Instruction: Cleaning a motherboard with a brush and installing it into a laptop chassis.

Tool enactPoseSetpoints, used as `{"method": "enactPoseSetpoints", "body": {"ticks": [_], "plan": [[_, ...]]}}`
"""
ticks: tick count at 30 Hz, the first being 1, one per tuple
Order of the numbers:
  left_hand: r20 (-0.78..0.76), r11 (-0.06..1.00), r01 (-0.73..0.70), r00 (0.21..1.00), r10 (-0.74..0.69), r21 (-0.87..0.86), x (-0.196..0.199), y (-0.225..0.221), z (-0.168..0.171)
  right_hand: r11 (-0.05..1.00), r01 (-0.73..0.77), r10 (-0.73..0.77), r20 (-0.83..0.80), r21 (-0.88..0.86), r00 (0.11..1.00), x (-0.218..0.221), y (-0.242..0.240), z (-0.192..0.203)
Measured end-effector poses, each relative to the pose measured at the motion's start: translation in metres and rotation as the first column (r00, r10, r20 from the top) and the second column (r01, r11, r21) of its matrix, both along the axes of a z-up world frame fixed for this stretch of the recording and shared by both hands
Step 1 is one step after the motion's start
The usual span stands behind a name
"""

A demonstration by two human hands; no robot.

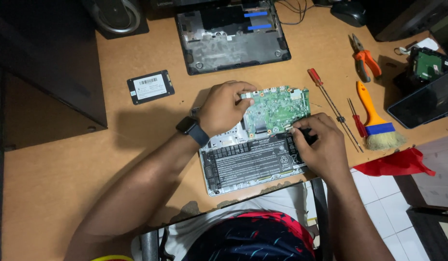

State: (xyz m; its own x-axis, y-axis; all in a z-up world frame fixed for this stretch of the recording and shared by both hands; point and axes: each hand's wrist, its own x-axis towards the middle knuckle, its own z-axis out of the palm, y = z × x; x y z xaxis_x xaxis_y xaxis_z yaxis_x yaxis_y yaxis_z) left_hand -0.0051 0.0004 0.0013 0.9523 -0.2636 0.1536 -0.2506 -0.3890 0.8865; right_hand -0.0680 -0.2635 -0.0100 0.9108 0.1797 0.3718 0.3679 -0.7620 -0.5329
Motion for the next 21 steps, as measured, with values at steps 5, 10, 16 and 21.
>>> {"method": "enactPoseSetpoints", "body": {"ticks": [5, 10, 16, 21], "plan": [[0.011, 1.0, 0.004, 1.0, -0.004, 0.027, -0.005, 0.001, 0.005, 1.0, -0.006, 0.006, 0.019, -0.006, 1.0, 0.002, -0.001, -0.002], [0.056, 0.993, 0.05, 0.997, -0.057, 0.111, -0.003, 0.004, 0.006, 0.999, -0.013, 0.014, -0.011, 0.038, 1.0, -0.003, 0.001, 0.007], [0.144, 0.975, 0.068, 0.985, -0.1, 0.213, -0.001, 0.002, -0.001, 0.997, -0.013, 0.017, -0.06, 0.077, 0.998, -0.006, 0.001, 0.014], [0.157, 0.969, 0.082, 0.98, -0.121, 0.233, -0.001, 0.002, -0.003, 0.995, -0.015, 0.023, -0.073, 0.099, 0.997, -0.005, -0.001, 0.013]]}}
